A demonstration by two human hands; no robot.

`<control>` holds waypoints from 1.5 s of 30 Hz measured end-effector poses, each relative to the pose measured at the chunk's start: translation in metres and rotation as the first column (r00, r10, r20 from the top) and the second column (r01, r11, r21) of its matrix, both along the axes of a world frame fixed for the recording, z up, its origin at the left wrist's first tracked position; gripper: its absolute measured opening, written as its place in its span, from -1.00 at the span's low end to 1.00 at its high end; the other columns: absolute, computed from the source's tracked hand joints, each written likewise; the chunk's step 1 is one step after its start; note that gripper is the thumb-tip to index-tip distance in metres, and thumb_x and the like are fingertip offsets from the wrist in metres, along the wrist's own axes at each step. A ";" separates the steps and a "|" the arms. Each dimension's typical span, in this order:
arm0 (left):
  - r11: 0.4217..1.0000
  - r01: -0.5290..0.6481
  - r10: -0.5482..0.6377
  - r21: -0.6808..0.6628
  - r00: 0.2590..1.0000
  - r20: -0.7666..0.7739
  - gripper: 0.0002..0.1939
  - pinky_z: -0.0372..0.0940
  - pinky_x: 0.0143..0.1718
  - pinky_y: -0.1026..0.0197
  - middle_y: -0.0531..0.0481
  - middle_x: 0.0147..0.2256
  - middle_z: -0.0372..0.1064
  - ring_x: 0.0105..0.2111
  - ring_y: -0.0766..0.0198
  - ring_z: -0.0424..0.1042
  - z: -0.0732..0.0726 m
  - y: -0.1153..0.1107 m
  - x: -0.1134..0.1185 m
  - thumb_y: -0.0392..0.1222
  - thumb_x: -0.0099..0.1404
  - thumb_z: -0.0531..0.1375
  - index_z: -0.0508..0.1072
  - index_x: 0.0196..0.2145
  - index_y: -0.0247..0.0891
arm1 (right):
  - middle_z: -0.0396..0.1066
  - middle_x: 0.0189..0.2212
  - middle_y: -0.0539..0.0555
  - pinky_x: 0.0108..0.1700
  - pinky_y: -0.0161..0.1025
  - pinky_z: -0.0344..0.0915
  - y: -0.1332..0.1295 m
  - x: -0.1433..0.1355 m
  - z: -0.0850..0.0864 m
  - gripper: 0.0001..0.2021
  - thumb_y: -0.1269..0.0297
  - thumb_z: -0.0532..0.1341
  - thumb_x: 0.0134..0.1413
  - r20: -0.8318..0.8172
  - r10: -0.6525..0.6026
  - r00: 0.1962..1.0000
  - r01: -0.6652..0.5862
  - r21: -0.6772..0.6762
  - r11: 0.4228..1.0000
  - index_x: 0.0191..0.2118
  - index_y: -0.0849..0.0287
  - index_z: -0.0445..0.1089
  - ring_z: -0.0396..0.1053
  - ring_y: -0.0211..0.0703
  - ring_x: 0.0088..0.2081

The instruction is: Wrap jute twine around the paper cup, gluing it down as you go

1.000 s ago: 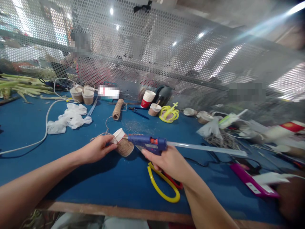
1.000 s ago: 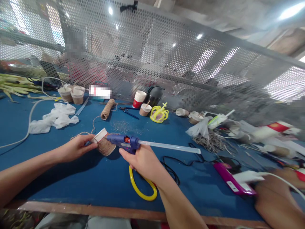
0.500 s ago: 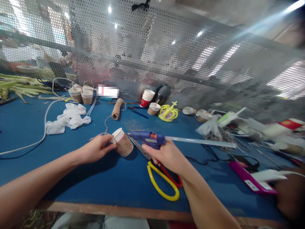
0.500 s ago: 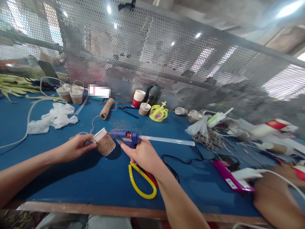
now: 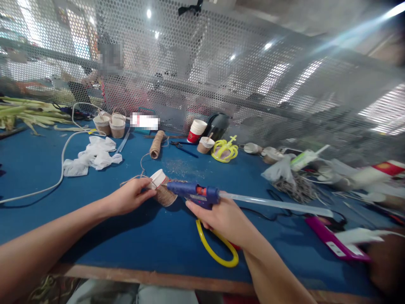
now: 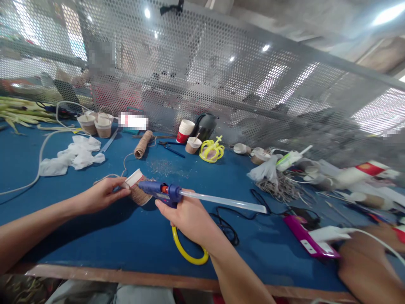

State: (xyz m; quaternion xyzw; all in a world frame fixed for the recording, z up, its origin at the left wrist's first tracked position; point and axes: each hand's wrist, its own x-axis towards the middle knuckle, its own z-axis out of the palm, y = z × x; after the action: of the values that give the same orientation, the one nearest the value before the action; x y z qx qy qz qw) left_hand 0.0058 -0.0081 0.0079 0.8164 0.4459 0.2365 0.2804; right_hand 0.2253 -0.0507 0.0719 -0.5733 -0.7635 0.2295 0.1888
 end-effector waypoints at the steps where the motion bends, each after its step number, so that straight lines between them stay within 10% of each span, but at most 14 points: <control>1: 1.000 -0.006 0.006 -0.005 1.000 0.001 -0.72 0.11 -0.46 0.31 0.03 -0.50 0.30 -0.52 0.35 0.21 0.000 0.000 0.000 -0.10 0.23 -0.02 0.37 -0.42 -0.33 | 0.20 -0.83 -0.11 -0.57 -0.36 0.16 -0.001 -0.001 0.000 -0.69 0.18 0.10 -0.04 0.000 0.006 1.000 -0.006 0.003 1.000 -0.70 0.15 0.15 0.21 -0.32 -0.73; 26: 0.999 0.042 -0.042 -0.012 0.999 -0.008 -0.76 0.17 -0.36 0.27 -0.03 -0.42 0.34 -0.42 0.29 0.29 0.005 0.000 -0.001 -0.15 0.24 -0.04 0.34 -0.38 -0.34 | 0.17 -0.85 -0.07 -0.53 -0.33 0.18 0.017 0.005 0.001 -0.65 0.19 0.11 -0.05 -0.071 -0.050 0.996 0.043 -0.091 0.995 -0.75 0.17 0.16 0.20 -0.31 -0.72; 33: 0.999 0.033 -0.033 0.003 0.999 -0.009 -0.75 0.16 -0.37 0.27 -0.02 -0.44 0.34 -0.43 0.28 0.29 0.006 0.000 0.000 -0.14 0.23 -0.04 0.33 -0.43 -0.33 | 0.16 -0.83 -0.13 -0.63 -0.39 0.11 0.029 0.011 -0.008 -0.78 0.16 0.16 -0.09 -0.315 -0.067 0.947 -0.007 -0.226 0.974 -0.53 0.24 0.29 0.10 -0.40 -0.75; 38: 1.000 0.003 -0.003 0.018 1.000 -0.003 -0.75 0.18 -0.32 0.23 -0.05 -0.38 0.38 -0.37 0.23 0.32 0.009 0.000 -0.002 -0.13 0.23 -0.04 0.35 -0.41 -0.32 | 0.28 -0.66 -0.07 -0.59 -0.41 0.16 0.060 0.023 -0.018 -0.84 0.24 0.19 -0.11 -0.455 -0.253 0.854 0.173 -0.212 0.962 -0.44 0.25 0.29 0.21 -0.39 -0.64; 45: 0.997 -0.020 0.019 0.069 1.000 0.018 -0.77 0.19 -0.32 0.23 -0.03 -0.39 0.41 -0.39 0.23 0.35 0.014 0.000 -0.004 -0.16 0.20 0.00 0.38 -0.44 -0.30 | 0.33 -0.54 0.07 -0.52 -0.32 0.26 0.107 0.028 -0.045 -0.69 0.12 0.06 0.08 -0.232 -0.409 0.882 0.369 -0.198 0.908 -0.45 0.31 0.31 0.27 -0.32 -0.56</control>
State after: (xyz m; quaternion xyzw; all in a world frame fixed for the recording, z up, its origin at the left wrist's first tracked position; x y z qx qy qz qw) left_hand 0.0023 -0.0080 0.0215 0.8192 0.4431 0.2617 0.2532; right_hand 0.2535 0.0566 0.0271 -0.6911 -0.5805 0.3183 0.2899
